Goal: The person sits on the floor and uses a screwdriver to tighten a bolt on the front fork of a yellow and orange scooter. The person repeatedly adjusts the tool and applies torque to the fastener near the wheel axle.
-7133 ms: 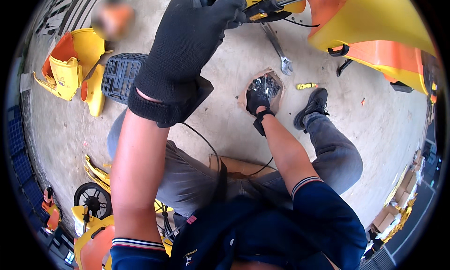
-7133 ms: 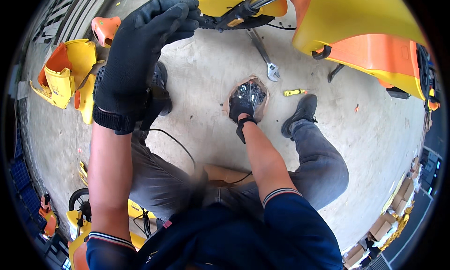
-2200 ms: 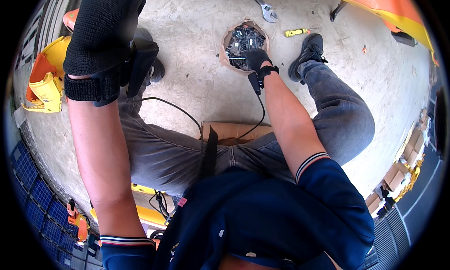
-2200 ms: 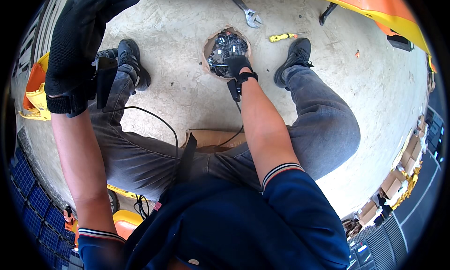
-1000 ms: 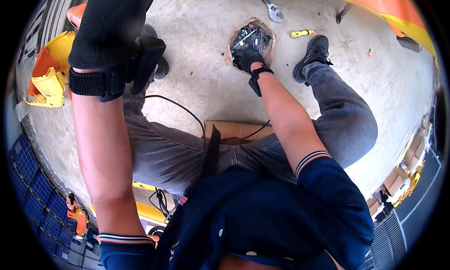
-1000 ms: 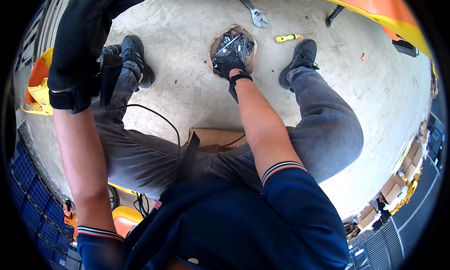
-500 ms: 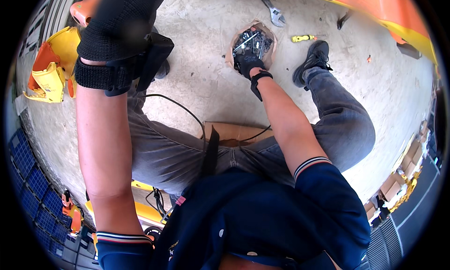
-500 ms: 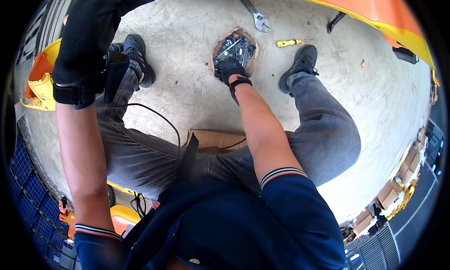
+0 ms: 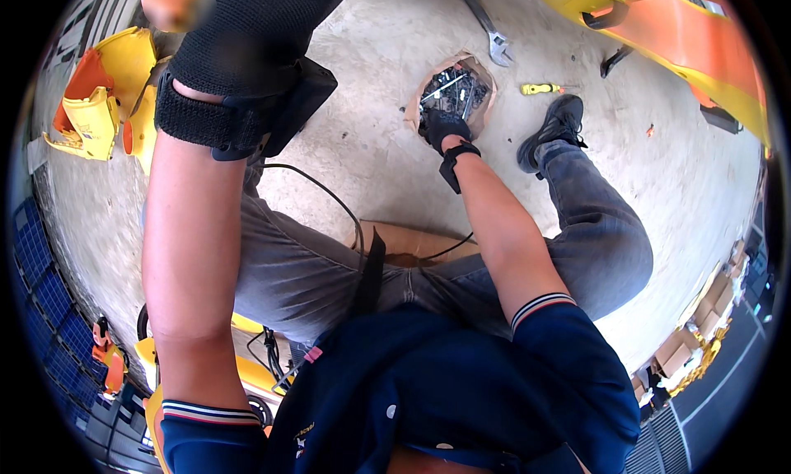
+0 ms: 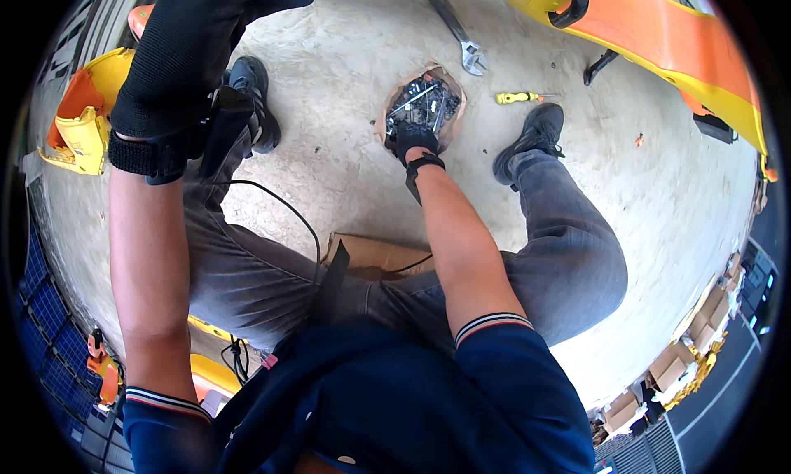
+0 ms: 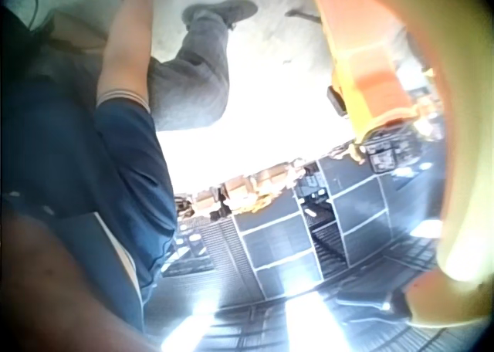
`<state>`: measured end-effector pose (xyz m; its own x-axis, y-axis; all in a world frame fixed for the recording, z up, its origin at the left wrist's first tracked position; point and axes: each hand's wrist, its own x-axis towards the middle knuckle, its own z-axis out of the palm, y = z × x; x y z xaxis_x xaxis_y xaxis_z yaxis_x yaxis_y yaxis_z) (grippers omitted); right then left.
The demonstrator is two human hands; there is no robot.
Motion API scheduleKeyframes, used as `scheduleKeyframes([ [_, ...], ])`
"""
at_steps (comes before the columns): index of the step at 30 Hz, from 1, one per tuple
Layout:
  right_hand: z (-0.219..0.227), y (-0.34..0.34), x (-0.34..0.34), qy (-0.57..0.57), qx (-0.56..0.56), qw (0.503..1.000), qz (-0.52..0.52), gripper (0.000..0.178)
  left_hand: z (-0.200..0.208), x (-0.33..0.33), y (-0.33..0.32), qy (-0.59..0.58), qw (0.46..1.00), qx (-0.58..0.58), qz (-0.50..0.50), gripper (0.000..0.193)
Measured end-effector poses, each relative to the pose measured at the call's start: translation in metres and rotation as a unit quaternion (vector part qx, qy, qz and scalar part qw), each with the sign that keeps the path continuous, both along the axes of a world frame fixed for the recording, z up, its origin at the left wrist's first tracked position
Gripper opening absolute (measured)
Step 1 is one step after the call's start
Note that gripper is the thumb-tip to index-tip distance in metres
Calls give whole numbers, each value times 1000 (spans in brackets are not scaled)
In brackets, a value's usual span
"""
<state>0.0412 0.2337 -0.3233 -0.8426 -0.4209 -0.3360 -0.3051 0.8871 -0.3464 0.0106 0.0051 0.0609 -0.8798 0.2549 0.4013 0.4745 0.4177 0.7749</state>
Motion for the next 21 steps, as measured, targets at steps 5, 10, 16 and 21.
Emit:
scheduleKeyframes([
  [5, -99, 49, -19, 36, 5, 999, 38, 23, -5, -28, 12, -309, 885, 330, 111, 15],
  [10, 8, 47, -80, -171, -227, 957, -54, 8, -10, -24, 2, -273, 880, 384, 55, 13],
  [16, 181, 2, -120, -335, -362, 853, -168, 11, -19, -15, -8, -231, 929, 262, 119, 21],
  [21, 283, -4, -117, -341, -396, 839, -150, 19, -20, -13, -7, -202, 948, 218, 111, 25],
])
